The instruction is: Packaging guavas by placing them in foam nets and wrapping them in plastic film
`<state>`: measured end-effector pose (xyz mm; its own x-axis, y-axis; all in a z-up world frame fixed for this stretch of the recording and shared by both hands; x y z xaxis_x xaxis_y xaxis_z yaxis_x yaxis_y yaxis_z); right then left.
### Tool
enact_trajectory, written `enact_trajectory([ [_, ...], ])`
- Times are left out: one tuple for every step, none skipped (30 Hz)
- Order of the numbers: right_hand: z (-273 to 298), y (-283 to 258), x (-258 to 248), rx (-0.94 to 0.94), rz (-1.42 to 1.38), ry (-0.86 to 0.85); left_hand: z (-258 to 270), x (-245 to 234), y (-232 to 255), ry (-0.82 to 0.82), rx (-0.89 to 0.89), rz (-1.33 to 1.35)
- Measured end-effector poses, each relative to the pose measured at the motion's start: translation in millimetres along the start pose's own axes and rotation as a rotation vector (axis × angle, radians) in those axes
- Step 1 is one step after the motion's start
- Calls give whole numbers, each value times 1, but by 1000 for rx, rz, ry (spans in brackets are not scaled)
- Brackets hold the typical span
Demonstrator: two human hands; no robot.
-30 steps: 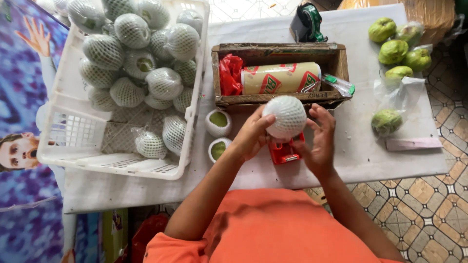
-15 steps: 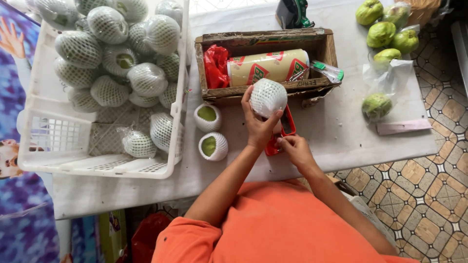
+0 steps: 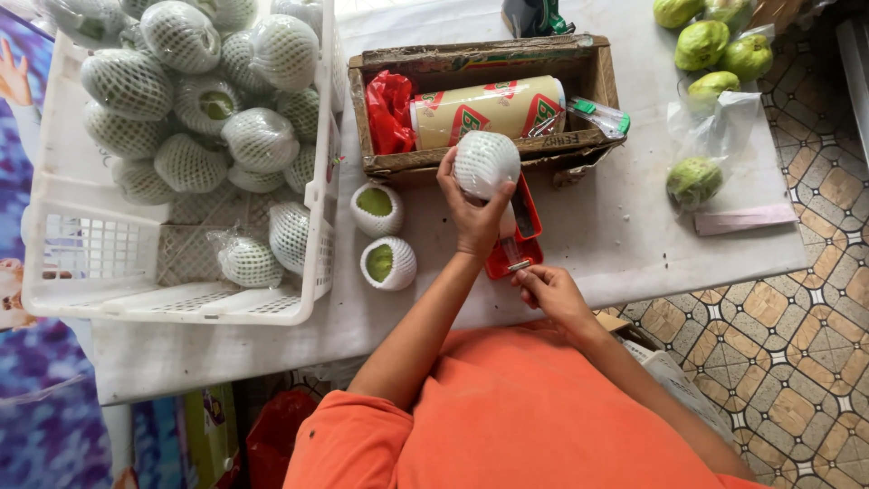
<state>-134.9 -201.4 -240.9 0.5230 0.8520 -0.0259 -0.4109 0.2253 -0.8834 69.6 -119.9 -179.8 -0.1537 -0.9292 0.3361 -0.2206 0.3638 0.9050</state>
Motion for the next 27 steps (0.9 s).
enact_trajectory([
  [-2,6,0,0,-2,2,-3,-4,1,-3,-1,0],
  [-6,10,1,-11,-13,-19,-7,-5,-4,-16,-52,42],
  [-10,14,2,-21,-25,-40,-12,-6,-8,-28,-103,83],
  [-11,15,0,-23,-24,-43,-16,-13,-11,-26,-101,83],
  [-11,14,-1,-62,-12,-53,-19,-15,-18,-79,-159,215],
  [-12,11,-1,-103,0,-65,-24,-16,-25,-130,-214,346],
  [-14,13,-2,-106,1,-70,-25,-9,-2,-127,-209,345],
  [-15,13,-4,-134,71,-65,-26,1,19,-154,-230,375],
  [-16,13,-6,-161,141,-59,-26,11,40,-180,-251,404],
  [-23,34,-12,-164,140,-60,-28,9,38,-180,-248,403],
  [-31,56,-16,-147,258,-71,-29,7,37,-192,-221,348],
  [-41,77,-21,-135,378,-79,-33,8,35,-204,-189,296],
  [-40,64,-25,-141,380,-79,-34,10,40,-204,-183,299],
  [-35,52,-22,-163,469,-118,-34,9,47,-202,-172,263],
  [-31,40,-20,-186,559,-157,-34,8,53,-200,-162,228],
  [-22,13,-19,-187,560,-155,-33,8,57,-201,-161,230],
  [-11,-19,-13,-258,528,-197,-33,10,61,-212,-155,210],
  [1,-51,-6,-329,492,-241,-33,10,66,-222,-149,186],
  [14,-104,12,-331,491,-243,-33,10,68,-222,-147,184],
  [38,-162,28,-406,444,-286,-33,11,72,-219,-103,75],
  [68,-220,40,-481,397,-329,-33,11,76,-216,-59,-34],
  [59,-224,36,-485,396,-330,-31,10,83,-216,-55,-34],
  [55,-236,34,-595,512,-308,-29,8,88,-222,-49,-128],
  [52,-246,31,-702,629,-286,-25,7,94,-226,-46,-221],
  [50,-250,37,-703,630,-287,-24,7,97,-225,-44,-222],
  [49,-256,43,-740,693,-258,-24,8,102,-226,-17,-282],
  [48,-263,50,-777,755,-228,-23,9,107,-228,10,-342],
])
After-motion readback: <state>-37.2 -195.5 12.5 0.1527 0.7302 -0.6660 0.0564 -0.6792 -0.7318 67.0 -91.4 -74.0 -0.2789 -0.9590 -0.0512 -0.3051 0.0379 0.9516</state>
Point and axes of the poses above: each hand's wrist, its own z-axis away from the middle knuckle, its own x-axis out of the palm, y = z × x, the point moved 9 cm from there along -z, towards the middle knuckle, and after that the axes turned 1 degree about -x, right-handed, at the moved point
